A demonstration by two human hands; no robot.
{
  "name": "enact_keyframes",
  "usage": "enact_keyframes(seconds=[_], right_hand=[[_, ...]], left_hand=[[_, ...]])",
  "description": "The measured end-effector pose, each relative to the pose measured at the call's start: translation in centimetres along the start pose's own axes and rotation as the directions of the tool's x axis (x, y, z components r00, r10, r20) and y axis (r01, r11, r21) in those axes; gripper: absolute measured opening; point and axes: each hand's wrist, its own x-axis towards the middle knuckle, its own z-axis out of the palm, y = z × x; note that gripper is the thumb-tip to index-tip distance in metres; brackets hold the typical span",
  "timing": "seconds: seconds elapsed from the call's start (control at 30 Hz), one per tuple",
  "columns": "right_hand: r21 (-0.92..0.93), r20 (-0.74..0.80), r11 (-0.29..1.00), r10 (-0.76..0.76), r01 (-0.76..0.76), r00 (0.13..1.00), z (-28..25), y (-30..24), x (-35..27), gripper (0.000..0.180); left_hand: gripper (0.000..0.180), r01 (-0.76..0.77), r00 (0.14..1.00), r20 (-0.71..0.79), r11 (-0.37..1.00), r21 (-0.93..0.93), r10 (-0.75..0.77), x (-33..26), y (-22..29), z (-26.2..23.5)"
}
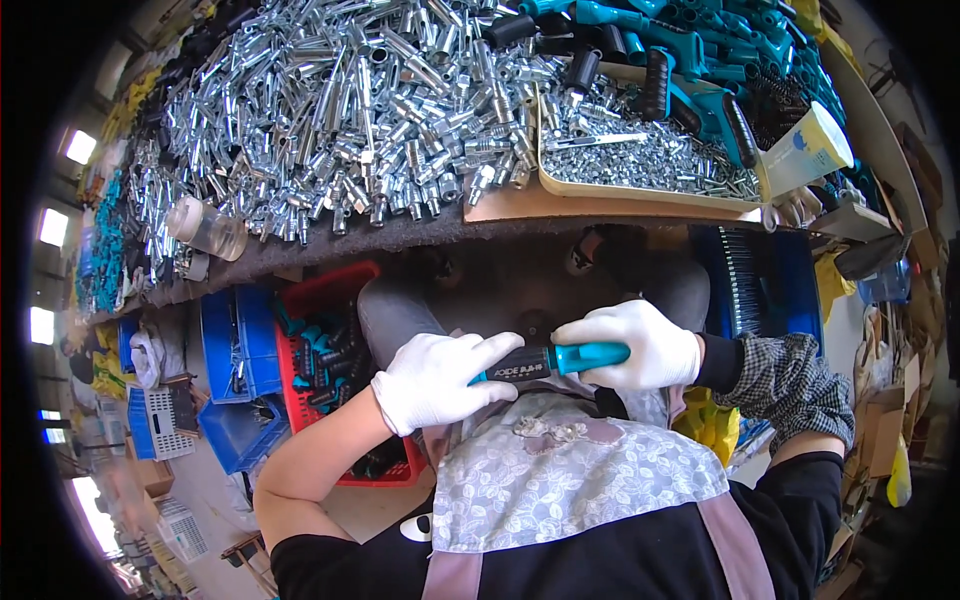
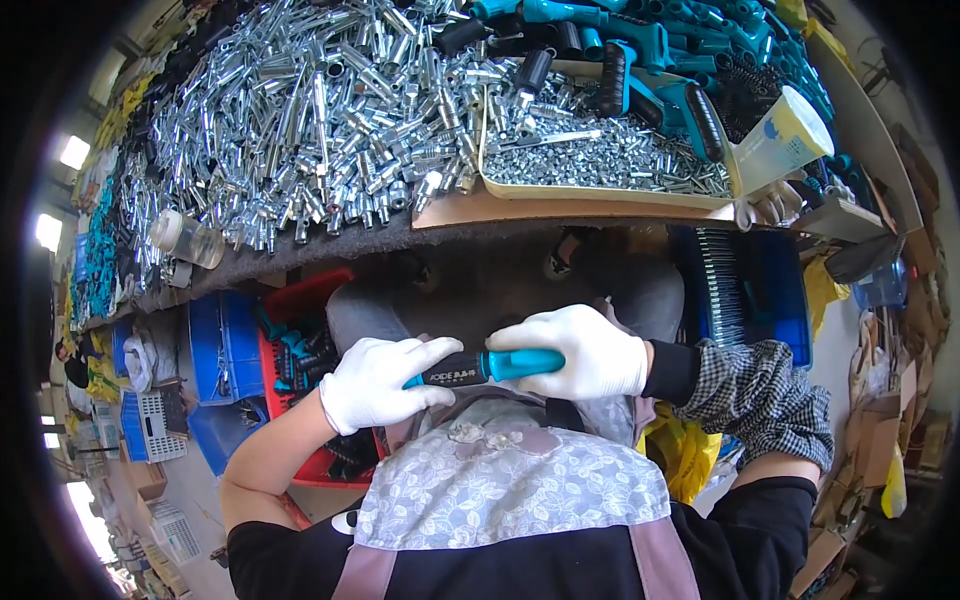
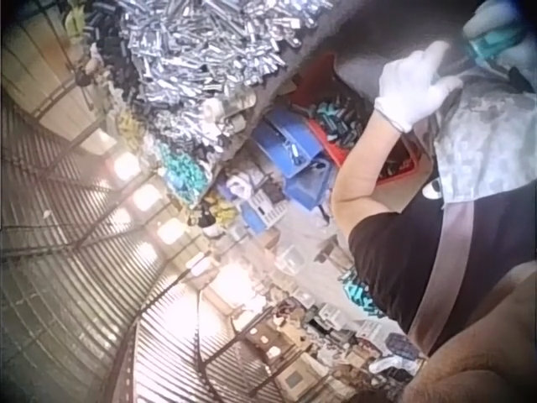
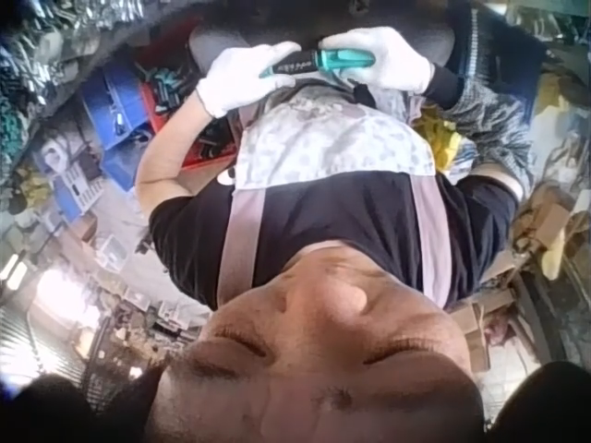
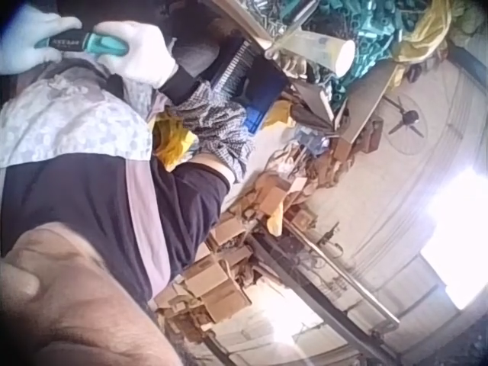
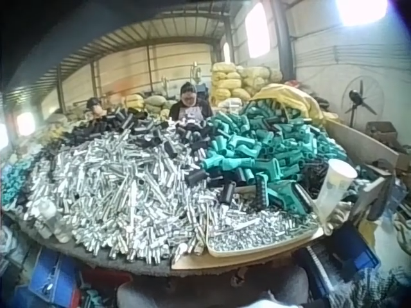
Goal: Assembling small mechanical components consisting of metal tubes, springs, and plastic housings at a workbench.
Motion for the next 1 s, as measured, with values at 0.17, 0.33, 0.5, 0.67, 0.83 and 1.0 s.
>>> enact_keyframes(seconds=[0.17, 0.33, 0.5, 0.67, 0.83, 1.0], right_hand=[[-0.676, 0.24, 0.55, -0.465, 0.49, 0.852, -0.8, -0.3, 0.8, 0.04], [-0.663, 0.334, 0.317, -0.685, 0.678, 0.647, -1.6, -0.9, 1.7, 0.037], [-0.498, 0.4, 0.625, -0.449, 0.601, 0.799, -1.4, -0.9, 1.5, 0.037], [0.082, -0.02, 0.996, -0.028, 0.03, 0.999, -0.4, -0.1, 0.8, 0.045], [0.871, 0.39, 0.102, 0.45, -0.48, 0.803, 0.2, 0.1, 0.8, 0.045], [0.213, -0.001, 0.966, 0.149, -0.145, 0.989, 0.4, -0.5, 1.7, 0.055]], left_hand=[[0.049, 0.221, 0.965, 0.262, 0.453, -0.864, 0.028, 0.4, -2.3, 1.6], [0.087, 0.496, 0.82, 0.472, 0.01, -0.868, 0.325, 0.9, -3.7, 3.7], [0.082, 0.433, 0.844, 0.461, 0.158, -0.887, 0.274, 1.0, -3.6, 3.0], [0.065, -0.008, 0.988, 0.122, 0.816, -0.578, 0.096, 0.9, -1.8, 0.2], [0.062, -0.141, 0.907, -0.296, 0.878, 0.457, 0.299, 0.3, -0.7, -1.3], [0.047, 0.033, 0.999, 0.014, 0.999, -0.006, -0.033, 0.6, -2.2, -1.0]])
